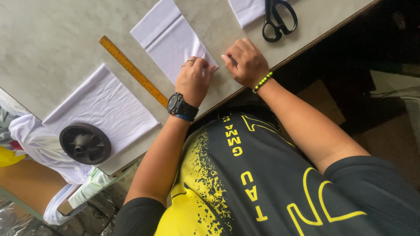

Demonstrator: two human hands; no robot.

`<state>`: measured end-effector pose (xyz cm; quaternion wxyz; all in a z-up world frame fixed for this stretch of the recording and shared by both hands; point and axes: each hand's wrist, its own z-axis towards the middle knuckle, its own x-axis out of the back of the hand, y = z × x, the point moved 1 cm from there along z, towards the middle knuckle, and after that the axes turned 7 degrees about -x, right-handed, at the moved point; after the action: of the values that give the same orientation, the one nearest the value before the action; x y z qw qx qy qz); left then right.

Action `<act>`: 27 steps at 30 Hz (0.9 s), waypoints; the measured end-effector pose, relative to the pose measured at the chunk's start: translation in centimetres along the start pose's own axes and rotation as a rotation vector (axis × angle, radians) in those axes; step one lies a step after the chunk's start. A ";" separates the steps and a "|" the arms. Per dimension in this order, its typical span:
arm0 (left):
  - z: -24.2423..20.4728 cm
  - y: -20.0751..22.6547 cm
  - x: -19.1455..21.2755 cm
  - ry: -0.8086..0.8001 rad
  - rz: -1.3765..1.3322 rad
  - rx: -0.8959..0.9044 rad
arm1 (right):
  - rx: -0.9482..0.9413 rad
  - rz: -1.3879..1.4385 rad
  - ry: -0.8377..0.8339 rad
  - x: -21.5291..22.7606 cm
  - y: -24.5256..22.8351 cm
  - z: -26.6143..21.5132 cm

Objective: The person measures and marks a white fabric piece using a ruler and pencil, then cuts along the marked lines with scissors. The person repeats the process on another fabric piece, folding and cutting it into smaller sections.

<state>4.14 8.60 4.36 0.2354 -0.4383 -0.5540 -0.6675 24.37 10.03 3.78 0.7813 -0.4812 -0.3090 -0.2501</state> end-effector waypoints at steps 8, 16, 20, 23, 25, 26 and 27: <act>0.1 -0.9 -0.5 0.002 -0.041 0.003 | 0.003 -0.003 0.023 -0.2 0.0 -0.1; 0.4 -0.5 0.7 -0.088 -0.147 0.122 | 0.005 0.004 0.008 -0.2 0.2 -0.2; 0.3 -0.6 1.0 -0.061 -0.169 0.074 | 0.003 0.008 0.019 -0.2 0.1 -0.2; 0.1 -0.3 1.0 -0.010 -0.148 0.028 | 0.002 0.002 0.013 -0.3 0.2 -0.3; 0.0 -0.3 0.9 0.004 -0.140 0.031 | -0.002 -0.008 0.008 -0.4 0.2 -0.3; -0.1 -0.2 0.9 0.015 -0.123 0.009 | 0.001 -0.002 0.016 -0.3 0.2 -0.3; -0.2 0.0 1.0 0.025 -0.105 -0.013 | 0.004 0.005 0.023 -0.3 0.1 -0.2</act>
<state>3.57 8.61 5.15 0.2043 -0.4018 -0.5687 -0.6881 24.29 9.92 3.42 0.7863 -0.4776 -0.2994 -0.2531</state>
